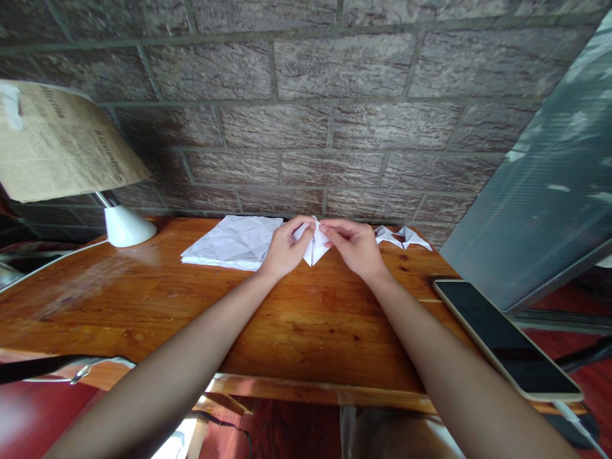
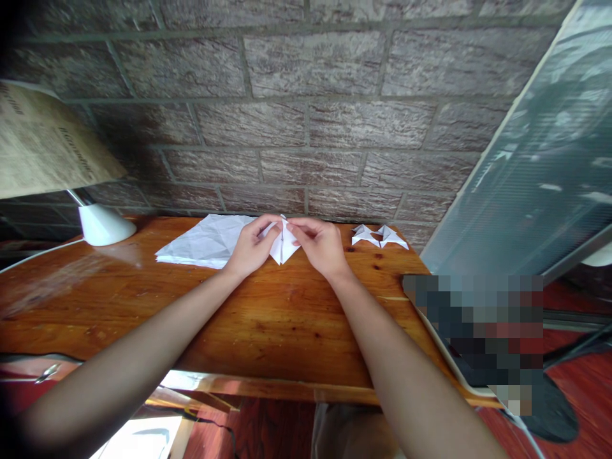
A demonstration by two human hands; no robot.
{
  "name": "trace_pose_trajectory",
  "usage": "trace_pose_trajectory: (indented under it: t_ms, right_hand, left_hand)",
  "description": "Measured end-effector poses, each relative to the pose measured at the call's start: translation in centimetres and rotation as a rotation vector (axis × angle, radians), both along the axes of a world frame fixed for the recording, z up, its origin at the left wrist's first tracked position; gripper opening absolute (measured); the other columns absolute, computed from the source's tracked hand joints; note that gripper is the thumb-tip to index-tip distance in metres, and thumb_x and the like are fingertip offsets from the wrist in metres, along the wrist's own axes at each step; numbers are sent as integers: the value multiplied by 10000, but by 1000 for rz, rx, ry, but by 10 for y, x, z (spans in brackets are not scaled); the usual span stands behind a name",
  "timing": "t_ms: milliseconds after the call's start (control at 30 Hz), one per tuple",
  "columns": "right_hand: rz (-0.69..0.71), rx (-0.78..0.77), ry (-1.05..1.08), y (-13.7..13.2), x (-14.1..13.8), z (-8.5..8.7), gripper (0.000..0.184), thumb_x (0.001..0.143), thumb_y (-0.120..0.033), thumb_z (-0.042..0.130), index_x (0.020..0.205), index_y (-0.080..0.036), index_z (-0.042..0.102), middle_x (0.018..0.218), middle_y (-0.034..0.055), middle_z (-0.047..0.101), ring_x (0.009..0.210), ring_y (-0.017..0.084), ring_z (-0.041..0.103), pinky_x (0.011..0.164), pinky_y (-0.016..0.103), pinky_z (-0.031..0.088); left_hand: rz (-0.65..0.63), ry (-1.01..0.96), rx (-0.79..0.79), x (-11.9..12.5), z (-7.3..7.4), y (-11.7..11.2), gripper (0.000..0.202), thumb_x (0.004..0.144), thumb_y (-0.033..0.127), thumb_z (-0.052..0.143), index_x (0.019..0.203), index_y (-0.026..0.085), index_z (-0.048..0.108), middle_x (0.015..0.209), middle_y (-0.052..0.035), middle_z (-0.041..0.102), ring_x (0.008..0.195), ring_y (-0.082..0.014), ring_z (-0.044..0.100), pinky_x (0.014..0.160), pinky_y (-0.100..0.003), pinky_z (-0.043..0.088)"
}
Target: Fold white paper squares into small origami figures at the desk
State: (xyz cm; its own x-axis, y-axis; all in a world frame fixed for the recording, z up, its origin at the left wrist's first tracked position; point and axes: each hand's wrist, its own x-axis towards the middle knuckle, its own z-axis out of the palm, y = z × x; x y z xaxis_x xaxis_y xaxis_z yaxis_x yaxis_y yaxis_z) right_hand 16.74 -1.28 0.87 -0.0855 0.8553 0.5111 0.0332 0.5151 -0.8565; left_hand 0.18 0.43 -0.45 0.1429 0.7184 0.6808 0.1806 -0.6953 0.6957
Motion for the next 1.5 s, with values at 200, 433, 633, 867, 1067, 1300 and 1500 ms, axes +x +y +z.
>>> trace_pose_trajectory:
  t_ms: [200,433,633,867,1067,1300,1500]
  right_hand:
    - [-50,-23,42,1,0,-1,385,715,-528,816,929,-208,829,926,47,803,761,197,722,741,357,636]
    - [-48,-13,17,0,-2,-2,385,726,-535,806,953,-225,828,928,49,806,767,210,731,780,374,624]
    - [-33,7,16,-1,-6,-4,357,739,-519,801,953,-234,827,920,42,804,785,207,731,792,366,620]
    - [20,-124,127,-5,-9,1,386,654,-519,852,892,-216,821,932,41,793,828,201,713,636,290,620]
    - [18,-175,167,-4,-10,2,427,609,-545,867,844,-194,808,877,41,773,758,158,665,589,238,577]
    - [41,-165,99,-5,-11,4,450,631,-576,846,821,-173,785,829,48,747,720,153,630,580,243,536]
    - [31,-160,101,-4,-10,4,478,634,-594,839,823,-162,760,810,47,729,685,141,609,564,240,511]
  left_hand:
    - [-10,21,6,-1,0,-1,256,937,390,584,1023,183,707,1020,-56,745,965,-186,665,885,-273,486]
    - [-15,41,32,-4,0,1,305,945,358,585,1168,184,701,1156,-80,743,1041,-189,684,903,-271,502]
    - [57,14,106,-3,-1,0,231,931,301,601,1073,191,745,1075,-72,764,1013,-193,692,923,-296,505]
    - [63,-83,71,3,-2,1,185,904,296,618,965,190,757,988,-64,766,955,-185,695,888,-296,515]
    - [45,-171,-23,6,0,-1,169,851,319,658,881,186,757,942,-59,781,909,-194,709,856,-306,533]
    - [45,-208,-81,5,2,-2,165,817,322,678,838,185,766,893,-49,787,865,-195,713,830,-316,545]
    - [10,-229,-101,5,5,-6,225,802,378,718,905,188,783,935,-60,790,864,-194,710,809,-312,550]
